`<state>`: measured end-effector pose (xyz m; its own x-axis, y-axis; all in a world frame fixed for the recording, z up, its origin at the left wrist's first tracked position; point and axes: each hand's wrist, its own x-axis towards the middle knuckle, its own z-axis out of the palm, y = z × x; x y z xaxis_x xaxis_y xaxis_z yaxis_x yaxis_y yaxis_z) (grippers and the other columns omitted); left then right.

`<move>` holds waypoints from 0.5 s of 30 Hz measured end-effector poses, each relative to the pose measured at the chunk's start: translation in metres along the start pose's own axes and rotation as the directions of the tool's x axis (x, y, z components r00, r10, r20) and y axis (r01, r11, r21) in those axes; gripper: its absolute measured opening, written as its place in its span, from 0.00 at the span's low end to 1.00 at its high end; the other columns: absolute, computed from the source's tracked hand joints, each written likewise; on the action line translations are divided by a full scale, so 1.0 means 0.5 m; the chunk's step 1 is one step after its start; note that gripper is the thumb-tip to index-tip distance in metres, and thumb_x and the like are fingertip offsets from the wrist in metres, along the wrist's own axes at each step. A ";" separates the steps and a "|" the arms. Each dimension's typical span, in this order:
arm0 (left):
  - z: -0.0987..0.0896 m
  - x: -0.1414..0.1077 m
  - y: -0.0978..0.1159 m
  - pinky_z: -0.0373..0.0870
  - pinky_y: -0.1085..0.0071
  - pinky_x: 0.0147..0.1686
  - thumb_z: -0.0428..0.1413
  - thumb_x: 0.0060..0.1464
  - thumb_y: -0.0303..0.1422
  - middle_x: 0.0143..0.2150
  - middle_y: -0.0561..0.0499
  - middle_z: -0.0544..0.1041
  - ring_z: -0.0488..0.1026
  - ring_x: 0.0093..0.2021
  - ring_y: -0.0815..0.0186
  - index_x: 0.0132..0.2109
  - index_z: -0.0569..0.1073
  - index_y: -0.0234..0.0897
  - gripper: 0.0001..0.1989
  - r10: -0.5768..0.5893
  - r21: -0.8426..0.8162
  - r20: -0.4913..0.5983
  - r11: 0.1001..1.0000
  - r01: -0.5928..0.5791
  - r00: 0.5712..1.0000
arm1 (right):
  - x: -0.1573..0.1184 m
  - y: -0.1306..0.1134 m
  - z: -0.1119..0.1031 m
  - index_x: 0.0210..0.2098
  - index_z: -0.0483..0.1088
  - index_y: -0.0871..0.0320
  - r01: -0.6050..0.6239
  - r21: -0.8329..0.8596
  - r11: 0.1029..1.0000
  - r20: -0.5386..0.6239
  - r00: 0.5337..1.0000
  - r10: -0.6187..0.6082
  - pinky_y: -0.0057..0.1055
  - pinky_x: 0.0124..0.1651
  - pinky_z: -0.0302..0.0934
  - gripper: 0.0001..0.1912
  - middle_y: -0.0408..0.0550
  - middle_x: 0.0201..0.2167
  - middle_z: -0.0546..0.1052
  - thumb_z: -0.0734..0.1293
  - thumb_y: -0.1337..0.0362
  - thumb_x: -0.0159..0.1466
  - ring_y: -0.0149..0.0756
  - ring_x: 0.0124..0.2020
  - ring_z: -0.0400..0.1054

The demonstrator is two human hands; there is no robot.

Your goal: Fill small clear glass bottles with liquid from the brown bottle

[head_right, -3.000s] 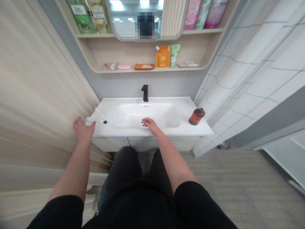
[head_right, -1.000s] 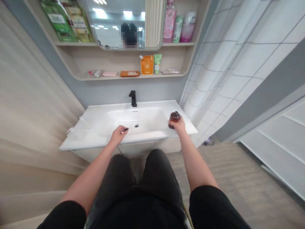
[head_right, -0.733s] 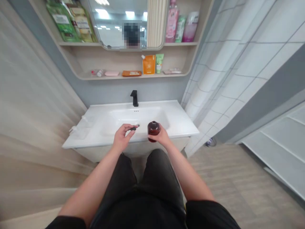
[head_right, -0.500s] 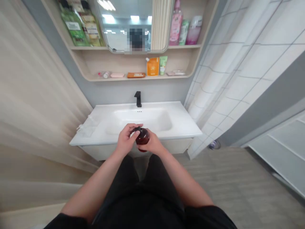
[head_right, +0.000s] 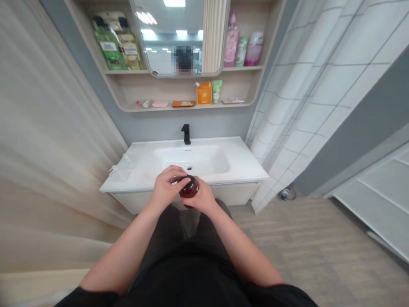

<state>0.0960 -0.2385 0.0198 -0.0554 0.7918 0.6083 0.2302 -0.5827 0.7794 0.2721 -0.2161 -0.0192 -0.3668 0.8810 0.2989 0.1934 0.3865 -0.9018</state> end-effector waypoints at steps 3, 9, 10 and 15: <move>-0.018 0.000 0.029 0.83 0.55 0.59 0.62 0.70 0.38 0.54 0.42 0.87 0.85 0.56 0.55 0.48 0.87 0.42 0.09 -0.009 -0.029 0.166 0.999 0.014 0.986 | -0.013 -0.007 -0.008 0.57 0.77 0.54 0.004 0.006 1.000 -0.008 1.000 -0.004 0.46 0.56 0.75 0.37 0.48 0.49 0.87 0.85 0.56 0.49 0.51 0.48 0.81; -0.032 0.003 0.041 0.79 0.52 0.67 0.66 0.66 0.37 0.61 0.41 0.86 0.84 0.62 0.51 0.60 0.83 0.42 0.17 -0.105 -0.050 0.285 0.991 0.124 0.953 | -0.026 -0.011 -0.029 0.58 0.78 0.54 0.058 0.045 0.997 0.048 0.997 -0.060 0.46 0.57 0.75 0.38 0.49 0.51 0.87 0.86 0.53 0.51 0.52 0.50 0.81; -0.036 0.006 0.036 0.79 0.51 0.66 0.65 0.67 0.38 0.61 0.41 0.86 0.84 0.62 0.51 0.61 0.82 0.42 0.18 -0.111 -0.096 0.300 0.985 0.145 0.948 | -0.027 -0.010 -0.031 0.57 0.78 0.54 0.070 0.038 0.997 0.054 0.996 -0.072 0.47 0.58 0.75 0.38 0.49 0.50 0.87 0.87 0.51 0.50 0.52 0.50 0.81; -0.053 0.014 0.021 0.81 0.51 0.64 0.67 0.64 0.40 0.65 0.38 0.83 0.84 0.62 0.49 0.63 0.80 0.41 0.23 -0.109 -0.203 0.379 0.959 0.197 0.919 | -0.029 -0.006 -0.033 0.55 0.78 0.54 0.095 0.013 0.995 0.069 0.993 -0.096 0.48 0.58 0.74 0.39 0.49 0.50 0.86 0.88 0.50 0.49 0.53 0.49 0.81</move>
<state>0.0722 -0.2439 0.0364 0.2924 0.8604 0.4173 0.0121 -0.4397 0.8981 0.2919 -0.2256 -0.0155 -0.4457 0.8187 0.3619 0.1454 0.4652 -0.8732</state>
